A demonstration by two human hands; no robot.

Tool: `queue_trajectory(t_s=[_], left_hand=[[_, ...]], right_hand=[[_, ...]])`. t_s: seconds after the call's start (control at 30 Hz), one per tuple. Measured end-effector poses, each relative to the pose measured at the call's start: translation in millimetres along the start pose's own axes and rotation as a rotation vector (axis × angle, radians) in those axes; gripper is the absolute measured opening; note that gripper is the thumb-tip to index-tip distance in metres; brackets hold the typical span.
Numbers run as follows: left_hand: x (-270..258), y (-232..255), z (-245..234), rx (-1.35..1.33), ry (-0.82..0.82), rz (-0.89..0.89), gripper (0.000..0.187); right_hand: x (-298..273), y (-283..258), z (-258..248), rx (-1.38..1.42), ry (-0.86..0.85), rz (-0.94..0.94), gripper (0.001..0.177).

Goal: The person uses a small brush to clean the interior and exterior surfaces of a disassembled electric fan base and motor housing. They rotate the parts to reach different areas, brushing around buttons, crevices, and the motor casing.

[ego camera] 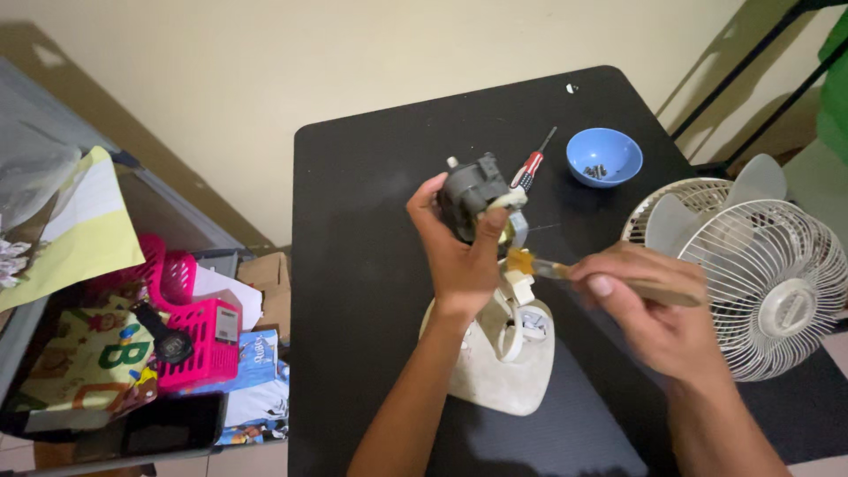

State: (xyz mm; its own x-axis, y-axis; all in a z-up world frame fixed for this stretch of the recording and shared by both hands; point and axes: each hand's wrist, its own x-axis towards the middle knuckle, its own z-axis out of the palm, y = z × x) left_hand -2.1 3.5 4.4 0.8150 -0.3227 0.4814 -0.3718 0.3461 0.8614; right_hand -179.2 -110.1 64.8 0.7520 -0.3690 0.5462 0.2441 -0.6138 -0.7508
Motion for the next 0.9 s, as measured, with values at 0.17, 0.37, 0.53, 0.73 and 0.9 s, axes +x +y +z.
queue_trajectory(t_s=[0.17, 0.37, 0.53, 0.73, 0.9], left_hand=[[1.9, 2.1, -1.3, -0.068, 0.033, 0.039, 0.076], [6.9, -1.1, -3.8, -0.117, 0.017, 0.049, 0.072], [11.0, 4.6, -4.6, -0.184, -0.088, -0.028, 0.069], [10.1, 6.5, -4.2, -0.38, -0.181, -0.119, 0.072], [9.8, -2.0, -6.8, -0.407, -0.172, -0.199, 0.072]], right_hand=[[-2.2, 15.6, -7.2, -0.266, 0.028, -0.025, 0.014], [-9.8, 17.3, -5.0, 0.125, 0.202, -0.029, 0.016], [0.3, 16.1, 0.4, -0.069, 0.151, -0.127, 0.014], [-0.3, 13.5, 4.5, -0.006, 0.138, -0.211, 0.012], [-8.1, 23.2, -1.7, 0.11, 0.193, -0.1, 0.016]])
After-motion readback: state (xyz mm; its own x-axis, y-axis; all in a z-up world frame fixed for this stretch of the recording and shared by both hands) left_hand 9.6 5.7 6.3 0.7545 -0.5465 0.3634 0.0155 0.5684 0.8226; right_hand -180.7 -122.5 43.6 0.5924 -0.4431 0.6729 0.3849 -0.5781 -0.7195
